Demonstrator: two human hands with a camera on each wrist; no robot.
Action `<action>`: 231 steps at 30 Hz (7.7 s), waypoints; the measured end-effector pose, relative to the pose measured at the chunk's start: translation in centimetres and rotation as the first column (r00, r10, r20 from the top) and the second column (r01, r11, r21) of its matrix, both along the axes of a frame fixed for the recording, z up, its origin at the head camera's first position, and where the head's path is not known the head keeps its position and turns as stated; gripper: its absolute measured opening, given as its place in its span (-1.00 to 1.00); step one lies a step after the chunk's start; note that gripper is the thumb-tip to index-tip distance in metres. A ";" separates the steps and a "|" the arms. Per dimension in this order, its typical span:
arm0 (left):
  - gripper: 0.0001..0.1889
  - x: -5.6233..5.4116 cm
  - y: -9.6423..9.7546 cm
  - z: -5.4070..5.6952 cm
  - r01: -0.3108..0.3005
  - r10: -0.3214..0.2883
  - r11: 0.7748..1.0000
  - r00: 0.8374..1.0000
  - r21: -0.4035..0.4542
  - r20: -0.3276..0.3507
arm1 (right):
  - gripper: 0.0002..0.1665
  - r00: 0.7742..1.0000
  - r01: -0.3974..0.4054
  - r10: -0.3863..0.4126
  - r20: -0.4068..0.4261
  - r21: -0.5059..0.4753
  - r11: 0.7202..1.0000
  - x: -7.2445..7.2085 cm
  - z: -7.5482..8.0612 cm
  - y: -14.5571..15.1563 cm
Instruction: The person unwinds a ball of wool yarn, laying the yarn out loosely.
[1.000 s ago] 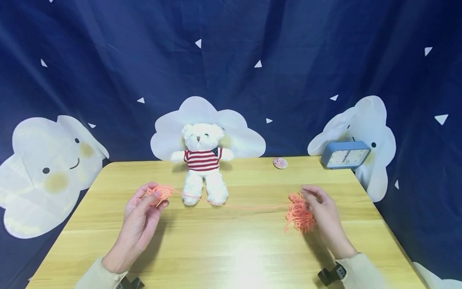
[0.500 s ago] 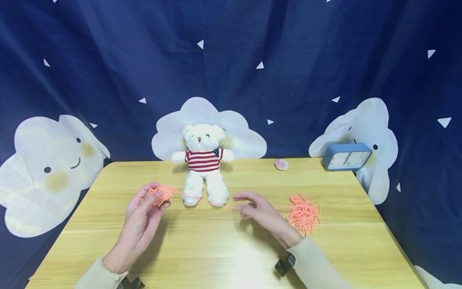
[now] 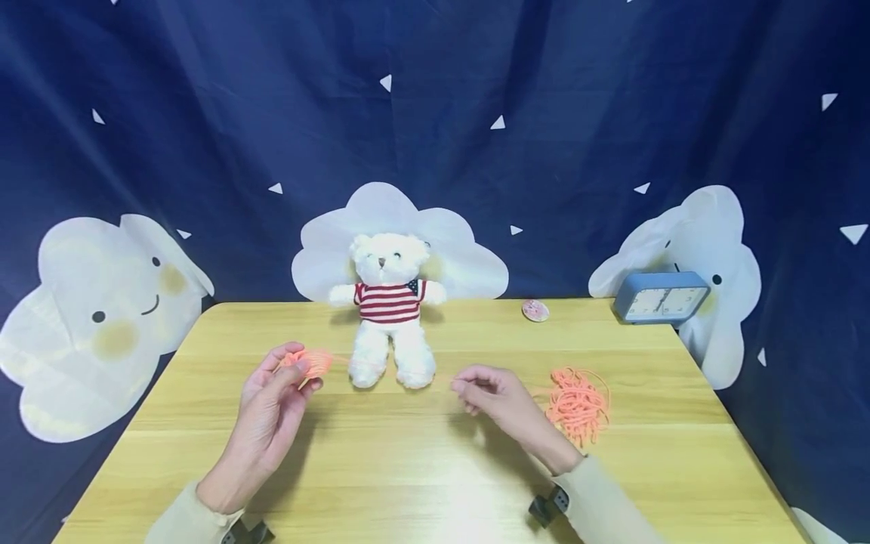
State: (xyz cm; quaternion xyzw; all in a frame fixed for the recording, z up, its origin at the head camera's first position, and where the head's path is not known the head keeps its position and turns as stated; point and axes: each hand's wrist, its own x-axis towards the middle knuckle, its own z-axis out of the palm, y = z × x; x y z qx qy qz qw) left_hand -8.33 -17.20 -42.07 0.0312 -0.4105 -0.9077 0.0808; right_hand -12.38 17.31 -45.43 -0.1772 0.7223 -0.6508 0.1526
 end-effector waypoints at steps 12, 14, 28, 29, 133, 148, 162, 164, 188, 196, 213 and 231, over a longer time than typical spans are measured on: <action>-0.75 0.1 0.0 0.1 0.005 -0.005 1.000 1.000 0.011 -0.004 | -0.80 0.941 0.337 -0.331 0.069 -0.118 0.934 1.0 -0.2 7.1; -0.75 0.1 -0.1 0.1 0.007 -0.007 1.000 1.000 0.022 -0.011 | -0.82 0.928 0.371 -0.362 0.083 -0.133 0.919 1.3 -0.4 8.2; -0.74 0.1 0.0 0.2 -0.023 0.023 1.000 1.000 0.003 -0.021 | -0.78 0.871 0.482 -0.444 0.210 -0.188 0.856 2.5 -1.7 12.8; -0.75 0.1 0.0 0.2 -0.023 0.023 1.000 1.000 0.009 -0.019 | -0.79 0.869 0.486 -0.448 0.211 -0.192 0.853 2.5 -1.8 13.1; -0.72 0.0 0.1 0.0 0.052 -0.050 0.996 0.998 0.076 -0.038 | -0.64 0.989 -0.105 0.108 0.099 -0.032 0.994 0.3 -0.2 -2.5; -0.63 0.0 -0.7 0.2 -0.010 0.012 0.998 1.000 0.054 -0.029 | -0.75 0.985 0.175 -0.173 0.026 -0.179 0.968 1.1 0.6 4.3; -0.51 0.2 -1.1 0.3 0.001 -0.001 0.999 1.000 0.040 -0.006 | -0.73 0.953 0.302 -0.283 0.107 -0.286 0.909 1.4 -0.4 8.7; -0.52 0.3 -1.2 0.2 -0.005 0.005 0.999 1.000 0.044 -0.003 | -0.69 0.952 0.306 -0.280 0.124 -0.329 0.893 1.5 -0.6 9.4; -0.69 0.3 -1.4 0.0 -0.025 0.030 0.994 0.999 0.109 -0.039 | -0.60 0.827 0.529 -0.478 0.296 -0.123 0.840 0.8 -3.0 19.1; -0.73 0.2 -1.1 0.1 -0.064 0.064 0.998 0.998 0.006 0.006 | -0.63 0.800 0.508 -0.508 0.319 0.089 0.857 0.0 -2.8 20.0; -0.75 -0.1 -0.5 -0.3 -0.020 0.020 1.000 0.999 0.000 -0.042 | -0.55 0.692 0.700 -0.697 0.185 0.063 0.712 1.1 -1.6 16.2; -0.72 0.0 -0.1 0.0 0.016 -0.014 0.999 0.999 0.042 -0.051 | -0.70 0.866 0.500 -0.499 0.033 -0.015 0.866 1.5 -0.6 2.3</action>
